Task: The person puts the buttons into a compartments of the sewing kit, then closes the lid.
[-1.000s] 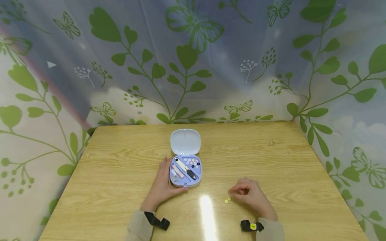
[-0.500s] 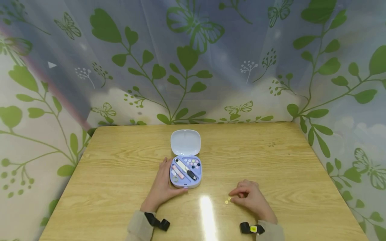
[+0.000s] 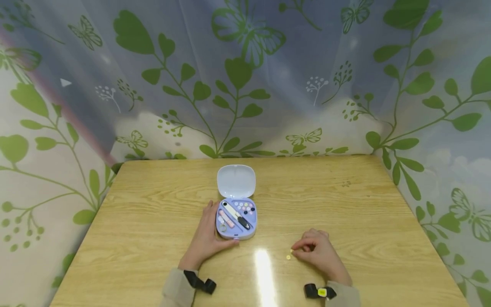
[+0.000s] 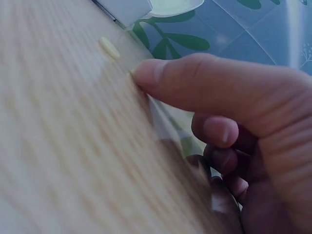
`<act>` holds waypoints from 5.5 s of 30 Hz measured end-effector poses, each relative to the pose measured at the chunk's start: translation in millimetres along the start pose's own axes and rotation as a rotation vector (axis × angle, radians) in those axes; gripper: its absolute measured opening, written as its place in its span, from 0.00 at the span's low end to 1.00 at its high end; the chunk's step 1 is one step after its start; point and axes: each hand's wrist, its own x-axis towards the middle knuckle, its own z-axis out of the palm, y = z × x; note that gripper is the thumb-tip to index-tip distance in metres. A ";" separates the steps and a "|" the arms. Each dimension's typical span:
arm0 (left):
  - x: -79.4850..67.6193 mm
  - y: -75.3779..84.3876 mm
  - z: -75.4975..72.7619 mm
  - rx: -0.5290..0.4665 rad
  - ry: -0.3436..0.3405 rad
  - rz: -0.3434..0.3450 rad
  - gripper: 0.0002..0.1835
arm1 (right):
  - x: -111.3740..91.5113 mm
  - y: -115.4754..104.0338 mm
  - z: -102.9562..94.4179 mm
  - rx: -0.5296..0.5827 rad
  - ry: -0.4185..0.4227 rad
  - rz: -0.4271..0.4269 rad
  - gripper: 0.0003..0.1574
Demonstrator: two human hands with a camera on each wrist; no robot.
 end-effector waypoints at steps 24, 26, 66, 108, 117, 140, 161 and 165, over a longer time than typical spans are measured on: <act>0.9 3.0 -2.2 -0.004 0.000 0.009 0.69 | 4.0 1.1 -0.1 -0.026 0.005 -0.016 0.06; 0.7 3.2 -2.3 -0.005 -0.004 0.005 0.69 | 4.9 -0.1 0.7 -0.016 0.008 -0.039 0.07; -0.4 2.5 -2.0 -0.001 -0.007 -0.013 0.70 | 88.0 -67.8 11.8 0.013 -0.029 -0.207 0.12; -1.4 4.0 -4.2 0.001 0.003 0.018 0.69 | 147.9 -35.7 55.0 -0.090 -0.331 -0.087 0.03; -1.2 3.1 -3.5 0.006 -0.009 -0.003 0.70 | 148.8 -38.2 54.4 -0.110 -0.362 -0.048 0.03; -1.9 4.0 -3.2 0.011 0.001 0.001 0.69 | 148.1 -47.9 40.2 -0.068 -0.245 -0.180 0.05; -1.0 3.6 -3.8 -0.001 -0.004 -0.005 0.69 | 108.8 -61.7 2.5 -0.088 -0.075 -0.229 0.11; -1.2 4.3 -4.3 -0.003 -0.002 -0.005 0.69 | 99.1 -77.9 -4.6 -0.069 -0.045 -0.222 0.12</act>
